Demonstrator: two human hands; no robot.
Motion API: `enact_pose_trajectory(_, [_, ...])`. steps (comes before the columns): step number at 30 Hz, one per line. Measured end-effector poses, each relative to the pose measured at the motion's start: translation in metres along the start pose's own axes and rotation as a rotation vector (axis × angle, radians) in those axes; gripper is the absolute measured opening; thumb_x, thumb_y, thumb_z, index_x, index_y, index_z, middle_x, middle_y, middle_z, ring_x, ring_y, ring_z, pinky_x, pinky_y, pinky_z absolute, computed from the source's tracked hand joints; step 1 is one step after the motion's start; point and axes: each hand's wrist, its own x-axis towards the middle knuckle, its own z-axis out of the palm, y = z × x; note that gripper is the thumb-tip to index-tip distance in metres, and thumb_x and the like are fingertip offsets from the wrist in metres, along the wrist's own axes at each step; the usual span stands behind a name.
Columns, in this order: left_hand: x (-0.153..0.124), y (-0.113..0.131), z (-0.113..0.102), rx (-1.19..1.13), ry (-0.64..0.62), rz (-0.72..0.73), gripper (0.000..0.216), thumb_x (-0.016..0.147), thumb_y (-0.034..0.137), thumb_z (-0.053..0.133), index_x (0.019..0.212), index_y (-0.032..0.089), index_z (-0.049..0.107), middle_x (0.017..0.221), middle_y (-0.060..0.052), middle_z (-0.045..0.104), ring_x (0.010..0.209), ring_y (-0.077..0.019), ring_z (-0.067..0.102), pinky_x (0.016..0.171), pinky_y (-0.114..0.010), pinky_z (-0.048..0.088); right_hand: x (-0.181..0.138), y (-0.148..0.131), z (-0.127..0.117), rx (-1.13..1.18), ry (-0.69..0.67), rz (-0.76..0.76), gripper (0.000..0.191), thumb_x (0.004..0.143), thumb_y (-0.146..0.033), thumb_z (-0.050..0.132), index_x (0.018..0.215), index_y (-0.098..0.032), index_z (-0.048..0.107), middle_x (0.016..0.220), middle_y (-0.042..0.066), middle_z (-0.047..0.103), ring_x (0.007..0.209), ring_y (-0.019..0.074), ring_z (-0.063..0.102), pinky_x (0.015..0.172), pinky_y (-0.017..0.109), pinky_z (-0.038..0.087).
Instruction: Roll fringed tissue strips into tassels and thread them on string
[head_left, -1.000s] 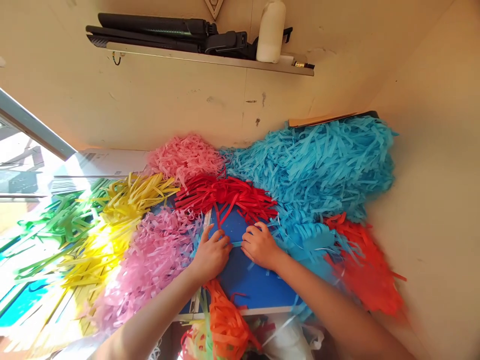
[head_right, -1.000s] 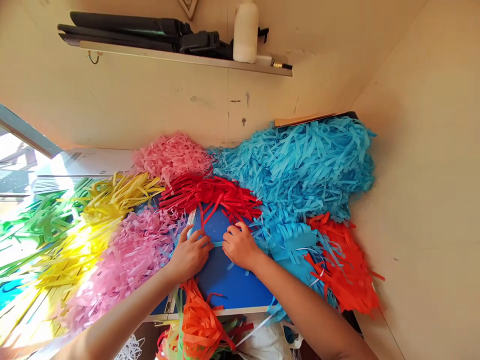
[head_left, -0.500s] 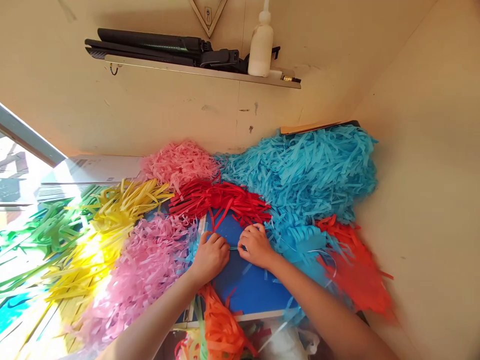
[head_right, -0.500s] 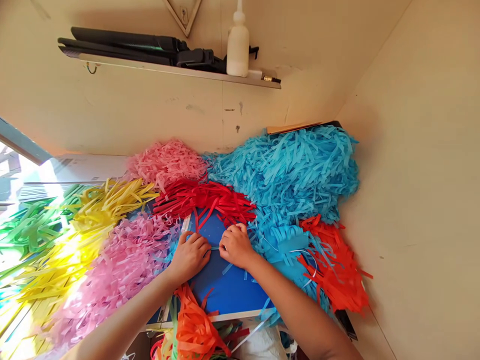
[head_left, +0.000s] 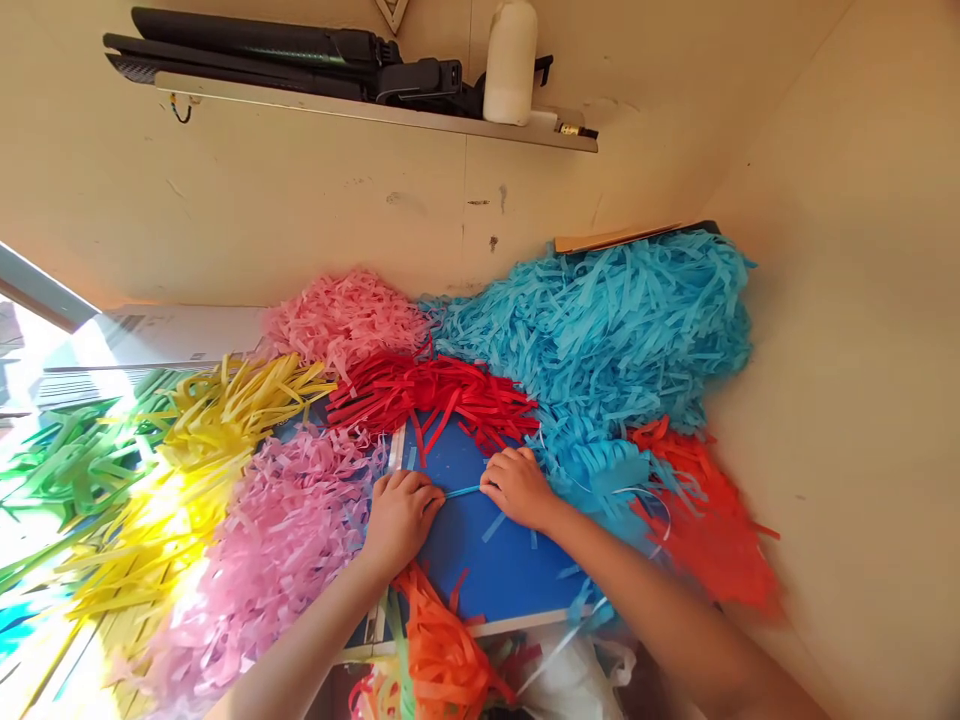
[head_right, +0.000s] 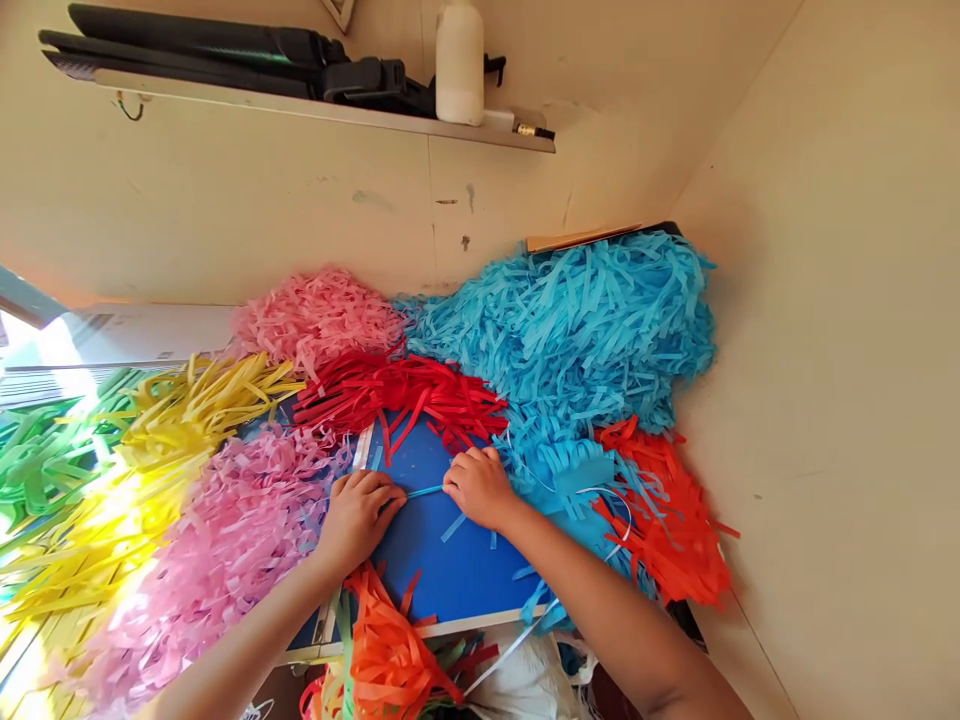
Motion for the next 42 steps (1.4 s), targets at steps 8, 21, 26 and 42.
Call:
enact_pose_trajectory(8, [0.014, 0.008, -0.002, 0.006, -0.069, -0.128, 0.017, 0.09, 0.025, 0.057, 0.083, 0.019, 0.071, 0.091, -0.009, 0.068, 0.092, -0.0296, 0.058, 0.079, -0.042, 0.039, 0.018, -0.005, 0.0, 0.022, -0.053, 0.158, 0.003, 0.083, -0.023, 0.069, 0.081, -0.023, 0.071, 0.088, 0.001, 0.07, 0.089, 0.0204, 0.056, 0.077, 0.033, 0.029])
enact_pose_trajectory(21, [0.009, 0.004, 0.002, 0.062, -0.005, 0.249, 0.025, 0.093, 0.015, 0.057, 0.105, 0.03, 0.073, 0.1, 0.0, 0.075, 0.1, -0.0224, 0.059, 0.101, -0.046, 0.029, 0.016, -0.014, -0.013, -0.065, -0.061, -0.141, 0.016, 0.095, -0.023, 0.055, 0.098, -0.021, 0.07, 0.105, 0.006, 0.071, 0.109, 0.0229, 0.05, 0.097, 0.043, 0.024])
enact_pose_trajectory(26, [0.012, 0.008, 0.001, 0.032, 0.027, 0.237, 0.023, 0.093, 0.016, 0.057, 0.103, 0.029, 0.073, 0.099, -0.002, 0.075, 0.097, -0.0221, 0.062, 0.101, -0.047, 0.033, 0.025, -0.013, -0.015, -0.007, -0.1, -0.048, 0.008, 0.087, -0.026, 0.068, 0.088, -0.019, 0.072, 0.097, 0.007, 0.07, 0.1, 0.0235, 0.055, 0.091, 0.042, 0.03])
enact_pose_trajectory(42, [0.005, 0.051, -0.101, -0.108, 0.387, 0.498, 0.024, 0.095, 0.011, 0.051, 0.1, 0.025, 0.069, 0.089, 0.004, 0.077, 0.084, -0.0131, 0.07, 0.112, -0.042, 0.024, -0.007, -0.044, -0.091, 1.278, -0.42, 0.136, 0.028, 0.074, -0.044, 0.072, 0.068, -0.017, 0.074, 0.065, 0.0, 0.068, 0.064, 0.0132, 0.057, 0.064, 0.026, 0.042])
